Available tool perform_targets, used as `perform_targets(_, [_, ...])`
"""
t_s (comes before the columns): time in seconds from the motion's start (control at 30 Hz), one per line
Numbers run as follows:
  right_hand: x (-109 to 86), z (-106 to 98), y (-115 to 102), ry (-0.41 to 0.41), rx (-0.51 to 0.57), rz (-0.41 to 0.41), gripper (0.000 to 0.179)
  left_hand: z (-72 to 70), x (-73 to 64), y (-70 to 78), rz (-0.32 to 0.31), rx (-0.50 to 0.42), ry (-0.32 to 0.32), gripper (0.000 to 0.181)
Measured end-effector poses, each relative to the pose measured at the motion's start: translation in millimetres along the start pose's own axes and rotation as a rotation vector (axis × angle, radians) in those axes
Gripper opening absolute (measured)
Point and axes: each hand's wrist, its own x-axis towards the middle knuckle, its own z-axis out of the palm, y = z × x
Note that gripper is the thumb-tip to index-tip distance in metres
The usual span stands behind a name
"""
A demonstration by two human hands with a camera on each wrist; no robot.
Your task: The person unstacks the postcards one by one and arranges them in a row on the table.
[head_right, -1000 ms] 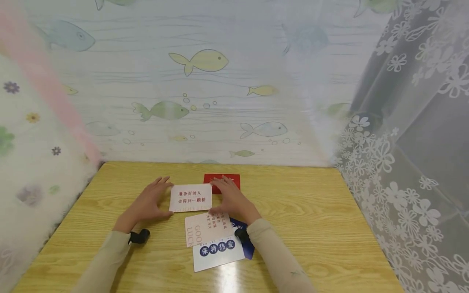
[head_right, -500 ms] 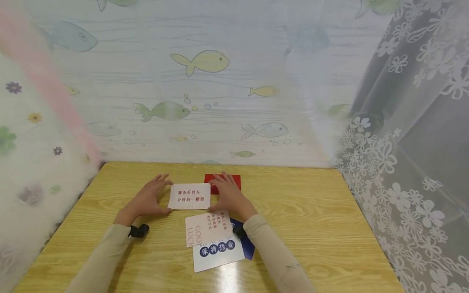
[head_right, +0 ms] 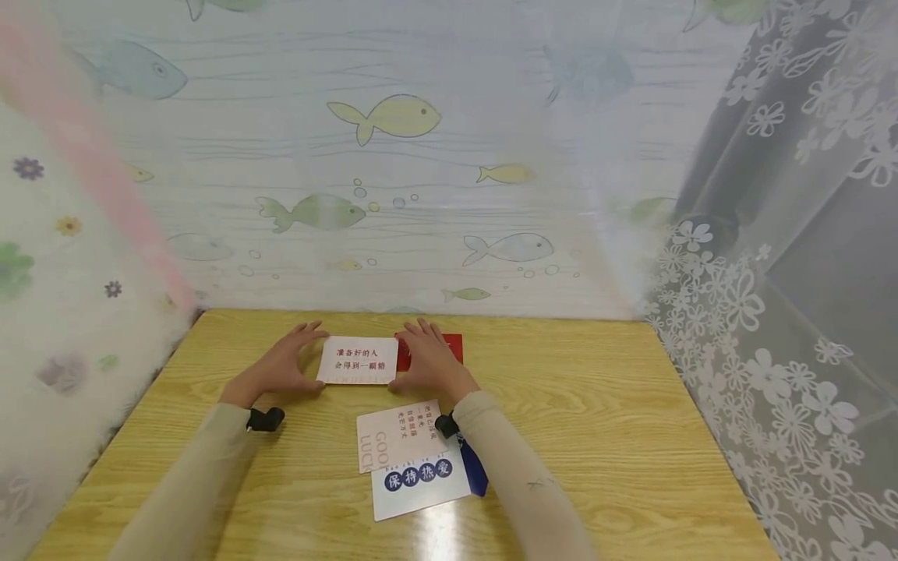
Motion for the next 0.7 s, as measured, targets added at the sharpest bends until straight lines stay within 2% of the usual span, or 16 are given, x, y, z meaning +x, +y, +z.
perform_targets(0.23, [14.1,2,4,-0.006,0.048,0.04,0.088,-5.1,11.2,-9.7,-0.066,-0.011,-0.071,0.094])
perform_targets(0.4, [22.2,4,8,-0.001,0.044,0.022,0.08,-6.9,15.7,-15.0,-0.092,-0.06,-0.106,0.093])
perform_targets(0.7, [31.6,12,13,-0.014,0.077,0.031,0.095,-5.3,17.1,-22.1,-0.119,-0.131,-0.095,0.091])
